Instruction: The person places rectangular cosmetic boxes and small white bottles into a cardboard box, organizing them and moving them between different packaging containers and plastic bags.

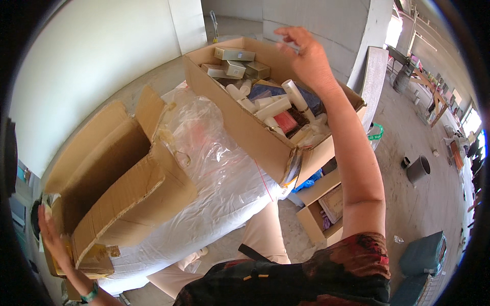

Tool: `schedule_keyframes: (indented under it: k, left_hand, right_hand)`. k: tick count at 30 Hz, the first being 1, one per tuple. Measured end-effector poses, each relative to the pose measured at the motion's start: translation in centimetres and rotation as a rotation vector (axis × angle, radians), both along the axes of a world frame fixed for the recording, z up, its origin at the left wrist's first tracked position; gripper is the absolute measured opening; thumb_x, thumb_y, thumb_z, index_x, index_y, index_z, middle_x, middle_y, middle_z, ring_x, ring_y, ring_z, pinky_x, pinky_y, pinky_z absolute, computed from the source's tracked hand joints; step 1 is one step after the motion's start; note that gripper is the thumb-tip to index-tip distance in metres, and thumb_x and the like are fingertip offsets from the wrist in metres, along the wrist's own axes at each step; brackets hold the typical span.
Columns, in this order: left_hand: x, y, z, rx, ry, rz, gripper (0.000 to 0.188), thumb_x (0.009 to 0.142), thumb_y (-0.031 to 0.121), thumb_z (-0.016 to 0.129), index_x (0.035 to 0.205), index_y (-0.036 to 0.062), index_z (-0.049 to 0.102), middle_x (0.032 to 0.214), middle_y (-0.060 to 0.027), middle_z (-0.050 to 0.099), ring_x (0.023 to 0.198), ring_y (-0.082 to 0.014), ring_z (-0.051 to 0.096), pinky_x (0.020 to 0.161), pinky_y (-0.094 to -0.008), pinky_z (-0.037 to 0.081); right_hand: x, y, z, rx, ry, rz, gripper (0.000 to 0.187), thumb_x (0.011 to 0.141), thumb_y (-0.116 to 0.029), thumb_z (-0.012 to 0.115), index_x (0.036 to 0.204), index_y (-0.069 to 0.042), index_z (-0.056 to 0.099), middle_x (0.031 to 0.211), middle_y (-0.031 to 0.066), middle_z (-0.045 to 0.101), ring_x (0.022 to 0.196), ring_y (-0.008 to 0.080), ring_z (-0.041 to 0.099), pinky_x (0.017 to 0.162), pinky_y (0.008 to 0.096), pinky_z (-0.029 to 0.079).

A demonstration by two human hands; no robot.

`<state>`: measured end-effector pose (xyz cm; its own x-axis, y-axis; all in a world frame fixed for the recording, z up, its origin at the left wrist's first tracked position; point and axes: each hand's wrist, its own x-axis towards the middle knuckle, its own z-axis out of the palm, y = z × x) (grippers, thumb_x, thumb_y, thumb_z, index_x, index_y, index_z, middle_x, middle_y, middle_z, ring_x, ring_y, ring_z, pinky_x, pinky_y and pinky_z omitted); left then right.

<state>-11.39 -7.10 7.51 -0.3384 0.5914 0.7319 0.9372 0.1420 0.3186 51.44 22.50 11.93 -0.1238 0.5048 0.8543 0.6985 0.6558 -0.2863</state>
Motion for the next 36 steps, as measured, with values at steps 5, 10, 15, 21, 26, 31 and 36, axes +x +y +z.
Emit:
schedule_keyframes:
  k: [5,10,15,21,26,31,36]
  left_hand:
    - [9.7,-2.2,4.3,-0.231,-0.128,-0.351,0.089,0.080,0.061,0.063,0.143,0.0041,0.039,0.145,-0.0154,0.042,0.135,-0.0302,0.038,0.112,-0.0432,0.030]
    - [12.8,2.3,1.9,-0.598,-0.070,-0.316,0.093,0.052,0.029,0.088,0.132,0.0015,0.050,0.129,-0.0193,0.053,0.118,-0.0342,0.052,0.100,-0.0376,0.040]
    - [11.6,4.0,1.1,-0.450,-0.051,-0.168,0.055,0.061,0.010,0.083,0.109,-0.0031,0.058,0.102,-0.0177,0.062,0.098,-0.0323,0.057,0.088,-0.0368,0.045]
    - [5.2,7.5,2.2,-0.301,0.122,-0.084,0.046,0.072,0.011,0.079,0.110,-0.0046,0.057,0.098,-0.0179,0.064,0.092,-0.0296,0.060,0.085,-0.0381,0.046]
    - [-0.6,9.2,-1.2,-0.273,-0.064,-0.172,0.039,0.074,0.011,0.077,0.105,-0.0035,0.058,0.095,-0.0164,0.065,0.084,-0.0241,0.060,0.078,-0.0325,0.047]
    - [-0.8,10.0,0.0,-0.321,-0.113,-0.294,0.033,0.073,0.010,0.076,0.099,-0.0040,0.060,0.089,-0.0117,0.065,0.078,-0.0187,0.056,0.076,-0.0297,0.046]
    - [4.5,8.2,2.1,-0.478,-0.140,-0.305,0.039,0.069,0.008,0.078,0.102,-0.0028,0.060,0.090,-0.0134,0.064,0.080,-0.0204,0.057,0.076,-0.0307,0.046]
  right_hand:
    - [0.8,4.0,-3.7,-0.463,-0.076,0.055,0.026,0.087,-0.013,0.066,0.112,-0.007,0.063,0.102,0.0101,0.064,0.094,0.0208,0.062,0.083,0.0325,0.050]
    - [0.9,6.4,-6.6,-0.515,-0.278,0.007,0.026,0.085,-0.012,0.065,0.110,-0.005,0.063,0.104,0.0104,0.063,0.095,0.0218,0.061,0.085,0.0329,0.049]
    - [2.1,6.5,-8.6,-0.598,-0.376,0.043,0.028,0.081,-0.013,0.068,0.106,-0.004,0.064,0.100,0.0120,0.063,0.093,0.0244,0.061,0.085,0.0354,0.048]
    - [2.9,6.9,-9.8,-0.775,-0.575,0.026,0.033,0.079,-0.014,0.069,0.110,-0.005,0.063,0.108,0.0145,0.062,0.104,0.0271,0.059,0.091,0.0360,0.046]
    - [2.2,7.8,-11.5,-0.867,-0.736,-0.001,0.049,0.074,-0.010,0.073,0.120,-0.006,0.059,0.121,0.0172,0.057,0.115,0.0310,0.054,0.098,0.0358,0.043]
    - [3.4,8.2,-13.0,-0.885,-0.863,-0.086,0.054,0.070,-0.009,0.073,0.122,-0.007,0.057,0.119,0.0181,0.057,0.114,0.0347,0.054,0.097,0.0381,0.043]
    - [1.3,7.1,-13.0,-0.949,-0.905,-0.221,0.050,0.073,-0.008,0.071,0.121,-0.008,0.058,0.122,0.0183,0.055,0.114,0.0355,0.053,0.096,0.0392,0.044]
